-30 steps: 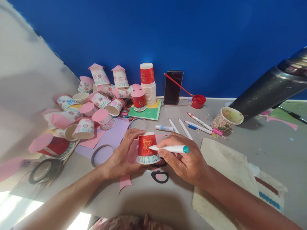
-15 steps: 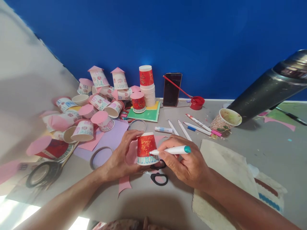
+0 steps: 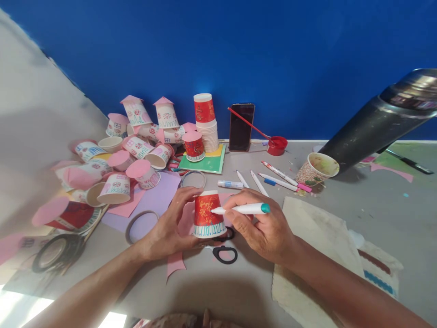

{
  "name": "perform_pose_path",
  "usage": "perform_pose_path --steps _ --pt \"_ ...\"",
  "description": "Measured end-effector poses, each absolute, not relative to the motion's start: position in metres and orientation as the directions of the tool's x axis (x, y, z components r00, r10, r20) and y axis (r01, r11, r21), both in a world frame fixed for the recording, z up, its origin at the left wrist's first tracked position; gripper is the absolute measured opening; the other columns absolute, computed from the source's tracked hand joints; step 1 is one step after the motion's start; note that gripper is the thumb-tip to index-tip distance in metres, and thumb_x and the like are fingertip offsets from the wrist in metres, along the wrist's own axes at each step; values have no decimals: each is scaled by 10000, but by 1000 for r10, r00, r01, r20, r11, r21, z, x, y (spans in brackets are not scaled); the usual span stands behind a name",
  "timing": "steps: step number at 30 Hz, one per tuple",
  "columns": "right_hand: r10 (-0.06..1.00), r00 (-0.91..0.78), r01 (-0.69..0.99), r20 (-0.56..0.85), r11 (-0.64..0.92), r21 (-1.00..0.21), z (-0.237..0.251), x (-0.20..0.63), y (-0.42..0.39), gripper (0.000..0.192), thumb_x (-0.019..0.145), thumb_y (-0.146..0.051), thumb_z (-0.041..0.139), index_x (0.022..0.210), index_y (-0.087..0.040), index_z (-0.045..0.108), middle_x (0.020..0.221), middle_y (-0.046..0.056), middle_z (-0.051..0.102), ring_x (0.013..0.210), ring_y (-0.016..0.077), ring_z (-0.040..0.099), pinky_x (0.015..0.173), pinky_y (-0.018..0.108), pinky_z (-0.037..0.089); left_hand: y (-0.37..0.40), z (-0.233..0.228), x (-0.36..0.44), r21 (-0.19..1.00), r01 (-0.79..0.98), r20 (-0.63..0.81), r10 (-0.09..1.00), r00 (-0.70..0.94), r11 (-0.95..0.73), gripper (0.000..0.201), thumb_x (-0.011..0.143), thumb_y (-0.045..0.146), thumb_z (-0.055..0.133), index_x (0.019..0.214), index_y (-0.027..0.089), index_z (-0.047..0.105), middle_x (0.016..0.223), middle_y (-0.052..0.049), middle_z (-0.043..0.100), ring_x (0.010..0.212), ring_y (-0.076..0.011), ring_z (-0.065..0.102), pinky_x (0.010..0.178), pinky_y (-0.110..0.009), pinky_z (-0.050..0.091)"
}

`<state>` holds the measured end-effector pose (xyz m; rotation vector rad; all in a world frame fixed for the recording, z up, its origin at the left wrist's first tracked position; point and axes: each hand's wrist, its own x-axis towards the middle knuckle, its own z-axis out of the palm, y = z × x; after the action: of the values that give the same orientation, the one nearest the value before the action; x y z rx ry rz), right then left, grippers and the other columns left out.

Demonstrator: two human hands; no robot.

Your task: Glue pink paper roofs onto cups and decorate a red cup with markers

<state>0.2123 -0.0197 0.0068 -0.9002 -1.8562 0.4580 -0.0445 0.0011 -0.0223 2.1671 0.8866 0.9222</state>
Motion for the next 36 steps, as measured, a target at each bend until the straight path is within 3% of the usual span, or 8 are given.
perform_pose_path --steps 12,28,36 --pt "756 -234 374 611 650 -662 9 213 -21 107 1025 -217 617 959 -230 701 822 1 755 633 136 651 570 276 508 2 -19 -44 747 340 352 773 528 -572 1023 709 420 987 1534 343 386 1428 -107 529 1347 -304 564 1159 -512 536" --pt "755 -267 302 599 656 -692 8 211 -22 138 1032 -251 617 921 -244 699 798 5 759 685 173 689 595 307 532 2 -19 -44 756 339 348 783 516 -560 967 727 439 966 1509 321 410 1406 -120 532 1333 -327 578 1144 -553 543" --pt "738 -321 294 593 673 -678 6 209 -21 118 1034 -241 606 967 -235 702 759 3 735 611 151 622 550 294 495 0 -20 -43 730 362 347 771 534 -579 939 728 418 960 1493 304 428 1387 -131 549 1329 -339 573 1147 -579 522"
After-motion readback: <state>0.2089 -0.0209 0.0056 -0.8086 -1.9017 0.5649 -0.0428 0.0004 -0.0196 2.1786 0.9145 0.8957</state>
